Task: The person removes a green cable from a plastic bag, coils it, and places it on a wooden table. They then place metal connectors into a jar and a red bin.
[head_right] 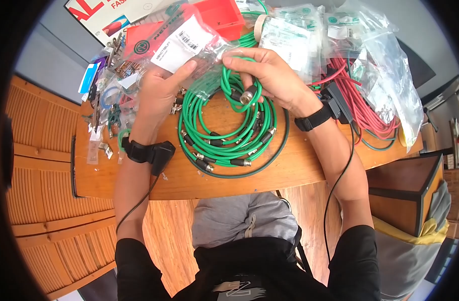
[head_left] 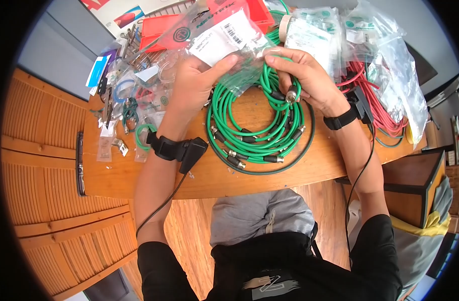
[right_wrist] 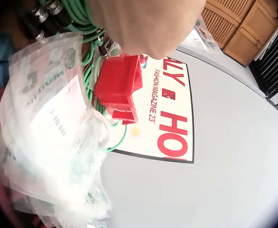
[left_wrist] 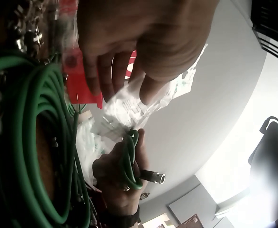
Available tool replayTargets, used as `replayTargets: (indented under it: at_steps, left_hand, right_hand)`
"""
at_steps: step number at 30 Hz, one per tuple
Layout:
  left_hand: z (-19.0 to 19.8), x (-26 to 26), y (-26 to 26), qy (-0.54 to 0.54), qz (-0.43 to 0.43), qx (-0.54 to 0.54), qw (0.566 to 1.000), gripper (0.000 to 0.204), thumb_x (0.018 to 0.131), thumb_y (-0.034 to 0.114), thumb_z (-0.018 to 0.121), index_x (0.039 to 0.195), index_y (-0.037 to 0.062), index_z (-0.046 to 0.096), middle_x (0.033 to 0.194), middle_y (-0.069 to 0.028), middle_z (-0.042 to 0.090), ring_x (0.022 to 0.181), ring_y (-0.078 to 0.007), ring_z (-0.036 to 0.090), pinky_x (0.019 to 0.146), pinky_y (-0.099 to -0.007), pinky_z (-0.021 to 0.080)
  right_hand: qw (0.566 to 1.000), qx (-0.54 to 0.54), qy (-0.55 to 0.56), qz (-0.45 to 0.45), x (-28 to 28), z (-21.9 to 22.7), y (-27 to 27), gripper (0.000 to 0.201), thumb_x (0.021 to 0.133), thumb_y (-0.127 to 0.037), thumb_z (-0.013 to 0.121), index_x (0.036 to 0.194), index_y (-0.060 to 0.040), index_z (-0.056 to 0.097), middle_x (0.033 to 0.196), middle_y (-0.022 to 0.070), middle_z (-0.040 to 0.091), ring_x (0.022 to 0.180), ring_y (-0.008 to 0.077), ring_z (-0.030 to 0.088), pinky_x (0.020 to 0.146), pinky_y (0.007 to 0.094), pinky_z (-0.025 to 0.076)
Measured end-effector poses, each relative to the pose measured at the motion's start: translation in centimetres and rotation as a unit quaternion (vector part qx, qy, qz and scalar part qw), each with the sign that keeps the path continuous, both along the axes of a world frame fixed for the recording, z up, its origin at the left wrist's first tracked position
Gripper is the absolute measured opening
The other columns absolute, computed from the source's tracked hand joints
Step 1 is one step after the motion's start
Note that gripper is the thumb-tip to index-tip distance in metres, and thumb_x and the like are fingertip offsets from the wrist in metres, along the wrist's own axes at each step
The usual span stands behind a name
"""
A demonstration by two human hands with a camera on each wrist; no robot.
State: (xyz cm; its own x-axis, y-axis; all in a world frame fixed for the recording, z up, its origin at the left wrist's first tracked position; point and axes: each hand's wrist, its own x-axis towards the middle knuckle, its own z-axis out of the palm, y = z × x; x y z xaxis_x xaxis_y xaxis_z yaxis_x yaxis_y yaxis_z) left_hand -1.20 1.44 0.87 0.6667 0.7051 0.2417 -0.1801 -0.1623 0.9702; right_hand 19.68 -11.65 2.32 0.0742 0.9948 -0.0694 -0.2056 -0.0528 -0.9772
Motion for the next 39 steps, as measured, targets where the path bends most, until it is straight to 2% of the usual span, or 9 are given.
replayTargets:
  at_steps: [2, 5, 12, 15, 21, 27, 32, 36, 39]
  left_hand:
    - [-0.1, 0.3, -0.5, -0.038, 0.008, -0.011, 0.999, 0.023, 0.093, 0.016, 0.074, 0.107, -0.0024, 0.071, 0.095, -0.0043, 0.072, 0.083, -0.0102, 0.065, 0.076, -0.026, 0.053]
    - [0.1, 0.1, -0.6, -0.035, 0.027, -0.032, 0.998, 0.023, 0.094, 0.016, 0.073, 0.108, -0.0019, 0.071, 0.093, -0.0025, 0.071, 0.08, -0.0088, 0.064, 0.073, -0.0253, 0.052]
    - [0.0, 0.0, -0.5, -0.004, 0.021, -0.001, 1.0, 0.025, 0.094, 0.015, 0.073, 0.112, -0.0017, 0.069, 0.097, -0.0019, 0.07, 0.083, -0.009, 0.064, 0.074, -0.0251, 0.053]
    - [0.0, 0.2, -0.7, -0.013, 0.037, -0.017, 0.999, 0.026, 0.094, 0.014, 0.073, 0.114, -0.0021, 0.069, 0.101, -0.0029, 0.071, 0.087, -0.0096, 0.065, 0.077, -0.0257, 0.054]
    - [-0.7, 0.2, -0.6, -0.038, 0.041, -0.04, 0.998, 0.03, 0.095, 0.012, 0.072, 0.121, -0.0018, 0.066, 0.108, -0.0047, 0.071, 0.094, -0.0112, 0.066, 0.082, -0.0265, 0.054]
    - [-0.5, 0.1, -0.6, -0.012, 0.027, 0.003, 1.0, 0.027, 0.092, 0.009, 0.072, 0.116, -0.0029, 0.068, 0.104, -0.0054, 0.072, 0.088, -0.0107, 0.067, 0.076, -0.0259, 0.055]
    - [-0.5, 0.3, -1.0, 0.007, 0.014, -0.018, 1.0, 0.027, 0.092, 0.008, 0.073, 0.116, -0.0029, 0.068, 0.105, -0.0061, 0.072, 0.09, -0.0121, 0.068, 0.076, -0.0272, 0.056]
    - [-0.3, 0.4, -1.1, -0.024, 0.027, -0.047, 0.998, 0.027, 0.092, 0.007, 0.072, 0.117, -0.0034, 0.068, 0.107, -0.0074, 0.073, 0.092, -0.0136, 0.069, 0.078, -0.0286, 0.058]
    - [-0.7, 0.4, -0.4, -0.038, 0.016, -0.062, 0.997, 0.036, 0.093, 0.002, 0.068, 0.127, -0.0053, 0.06, 0.116, -0.0128, 0.071, 0.103, -0.0197, 0.07, 0.086, -0.035, 0.061]
  right_hand:
    - [0.999, -0.01, -0.029, 0.024, 0.0, 0.0, 0.0, 0.034, 0.096, -0.026, 0.07, 0.123, -0.0048, 0.068, 0.057, -0.0048, 0.054, 0.042, 0.003, 0.047, 0.037, 0.0175, 0.033]
    - [0.997, -0.027, -0.057, -0.034, -0.3, 0.3, 0.1, 0.036, 0.097, -0.025, 0.07, 0.126, -0.0042, 0.065, 0.06, -0.004, 0.056, 0.041, 0.0043, 0.047, 0.037, 0.0176, 0.032]
    - [0.996, 0.053, 0.049, -0.051, 0.7, 0.3, 0.3, 0.022, 0.098, -0.021, 0.068, 0.11, -0.0024, 0.063, 0.069, 0.0018, 0.065, 0.04, 0.0093, 0.049, 0.041, 0.0237, 0.041]
    - [0.995, 0.05, 0.069, -0.052, -0.1, 0.3, 0.3, 0.022, 0.099, -0.021, 0.067, 0.111, -0.0022, 0.063, 0.07, 0.0028, 0.067, 0.041, 0.0086, 0.05, 0.04, 0.0219, 0.04]
    - [0.999, 0.026, 0.03, 0.021, 0.6, -0.3, 0.2, 0.021, 0.099, -0.02, 0.066, 0.113, -0.0037, 0.065, 0.069, 0.0011, 0.066, 0.041, 0.0066, 0.05, 0.038, 0.0191, 0.038]
    - [0.994, 0.013, -0.088, 0.062, -1.3, 1.5, -0.9, 0.027, 0.098, -0.021, 0.067, 0.12, -0.0054, 0.066, 0.07, -0.001, 0.065, 0.044, 0.006, 0.054, 0.038, 0.0194, 0.041]
    - [0.995, 0.064, -0.068, 0.033, -0.4, -0.2, 0.2, 0.032, 0.1, -0.021, 0.065, 0.122, 0.0015, 0.061, 0.091, 0.0092, 0.07, 0.061, 0.0162, 0.069, 0.057, 0.0243, 0.058]
    - [0.997, 0.072, 0.007, 0.032, -0.1, -0.2, 0.2, 0.031, 0.102, -0.017, 0.06, 0.126, 0.0028, 0.057, 0.1, 0.013, 0.071, 0.073, 0.024, 0.074, 0.068, 0.0292, 0.063]
    - [0.995, 0.092, 0.025, 0.013, -0.4, -0.6, 0.4, 0.03, 0.103, -0.014, 0.058, 0.128, 0.0035, 0.056, 0.104, 0.0146, 0.07, 0.08, 0.0277, 0.075, 0.075, 0.0322, 0.065]
